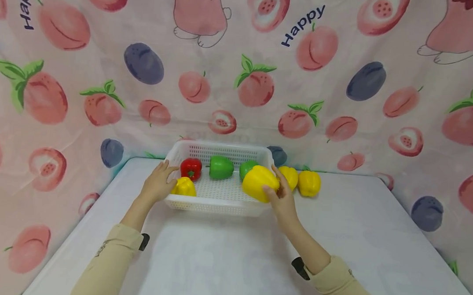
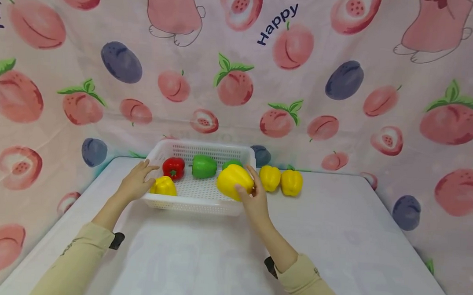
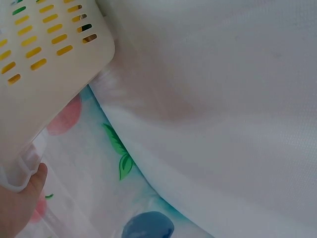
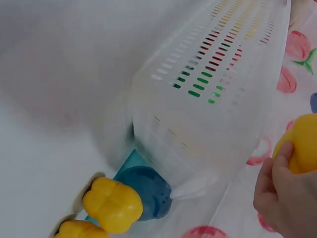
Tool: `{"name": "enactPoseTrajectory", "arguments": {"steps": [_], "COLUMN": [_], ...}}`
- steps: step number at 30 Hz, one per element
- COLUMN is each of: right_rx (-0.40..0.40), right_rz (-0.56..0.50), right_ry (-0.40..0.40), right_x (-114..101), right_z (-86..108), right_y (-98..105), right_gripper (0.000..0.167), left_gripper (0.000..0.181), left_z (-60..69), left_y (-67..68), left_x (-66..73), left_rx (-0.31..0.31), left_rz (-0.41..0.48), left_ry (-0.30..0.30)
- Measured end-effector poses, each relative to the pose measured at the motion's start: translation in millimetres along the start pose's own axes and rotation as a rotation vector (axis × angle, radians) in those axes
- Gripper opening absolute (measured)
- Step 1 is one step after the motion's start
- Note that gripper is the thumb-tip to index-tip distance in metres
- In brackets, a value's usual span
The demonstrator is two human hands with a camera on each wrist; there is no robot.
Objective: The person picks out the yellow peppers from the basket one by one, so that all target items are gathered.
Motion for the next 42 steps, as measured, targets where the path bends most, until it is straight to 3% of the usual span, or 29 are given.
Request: {"name": "enactPoseTrajectory", "arguments": {"steps": [10,13,17,20,28,34,42], "right_rx": [0.025,-0.005,-0.056,-0.059,-0.043,0.008,0.05], "right_rz": [-0.453,-0.556,-0.634,-0.642,-0.565,-0.497,-0.407], "right_ry": [-0.305,-0.331,-0.302,-0.298,-0.344,-0.388,-0.363], "right_x": [16,17,16,15,19,27,26], "right_z": [-1.6,-1.6,-3.9,-4.5,-6.9,-3.4,-4.3], "right_y": [17,16,12,12,20,34,52], "right_gripper": [0.046,0.038,0.027,0.025,0.05,0.036,0.031], "left_gripper": [0.047,0.047,0.047,0.047,0.046,0.046,0.047], "left_z": [-1.0,-0.2,0.8,1.6,2.0,3.2,2.6], "left_y": [1.3,0.5,0.6,0.2,0.6,0.9,1.8], "left_x": [0.6,-0.2,-1.3,-0.4,2.3,2.3,4.3], "left_rx": [0.005,-0.001,-0.005,-0.003,0.012,0.011,0.006], "left_rz": [0.005,0.003,0.001,0.009,0.011,0.003,0.007], "left_ry": [0.002,0.006,0.008,0.001,-0.003,-0.004,0.002]}}
Point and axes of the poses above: each hand's wrist, its own z-axis away from the middle knuckle, its own y-axis out of the back of the hand, x = y × z, the point moved 7 cm from there along -z, towards the middle knuckle, and after that the axes turned 1 degree about y, right-handed, at the moved point
